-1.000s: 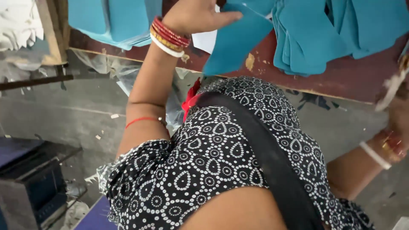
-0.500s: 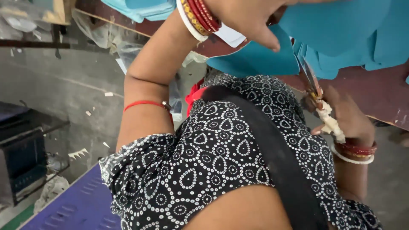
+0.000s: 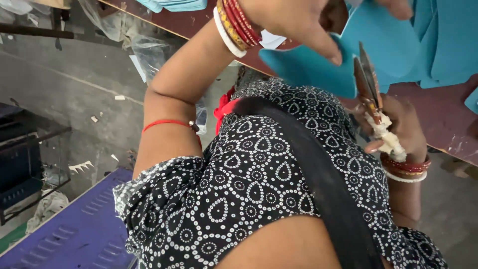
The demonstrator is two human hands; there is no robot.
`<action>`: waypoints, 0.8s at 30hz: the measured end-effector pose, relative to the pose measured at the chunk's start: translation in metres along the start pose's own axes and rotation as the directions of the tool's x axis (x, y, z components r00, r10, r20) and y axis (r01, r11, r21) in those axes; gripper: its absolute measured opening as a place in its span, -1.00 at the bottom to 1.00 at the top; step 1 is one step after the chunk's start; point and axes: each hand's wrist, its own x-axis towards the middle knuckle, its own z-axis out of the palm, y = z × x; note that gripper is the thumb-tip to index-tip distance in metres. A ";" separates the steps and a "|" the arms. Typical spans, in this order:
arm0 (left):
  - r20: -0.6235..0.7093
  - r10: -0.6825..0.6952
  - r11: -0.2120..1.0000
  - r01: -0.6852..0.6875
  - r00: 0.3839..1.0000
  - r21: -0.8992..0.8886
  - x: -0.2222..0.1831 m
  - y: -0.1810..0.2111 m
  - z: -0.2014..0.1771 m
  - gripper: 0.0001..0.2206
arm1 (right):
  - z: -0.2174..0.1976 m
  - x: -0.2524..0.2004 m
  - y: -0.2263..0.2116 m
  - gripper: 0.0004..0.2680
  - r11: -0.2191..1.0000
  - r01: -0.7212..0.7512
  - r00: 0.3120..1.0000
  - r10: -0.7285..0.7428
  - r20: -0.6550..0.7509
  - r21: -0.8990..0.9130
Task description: Organizing and trimming blue fabric pieces and paper liners at a workbench.
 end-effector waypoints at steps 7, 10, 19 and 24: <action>-0.098 -0.362 0.832 0.275 0.927 -0.481 -0.011 0.021 0.026 -0.48 | -0.002 -0.006 0.008 -0.41 0.990 0.038 0.999 -0.034 -0.025 0.139; -0.076 -0.393 0.619 0.203 0.916 -0.759 -0.014 0.025 0.037 -0.47 | -0.006 -0.009 0.013 -0.40 0.991 0.043 0.999 -0.043 -0.002 0.131; -0.113 -0.360 0.679 0.177 0.926 -0.712 -0.025 0.024 0.038 -0.55 | -0.014 -0.011 0.021 -0.36 0.988 0.052 0.996 -0.062 0.062 0.147; -0.083 -0.378 0.717 0.235 0.922 -0.656 -0.014 0.031 0.039 -0.45 | 0.007 -0.002 -0.008 -0.27 0.999 -0.014 0.999 0.012 0.042 0.048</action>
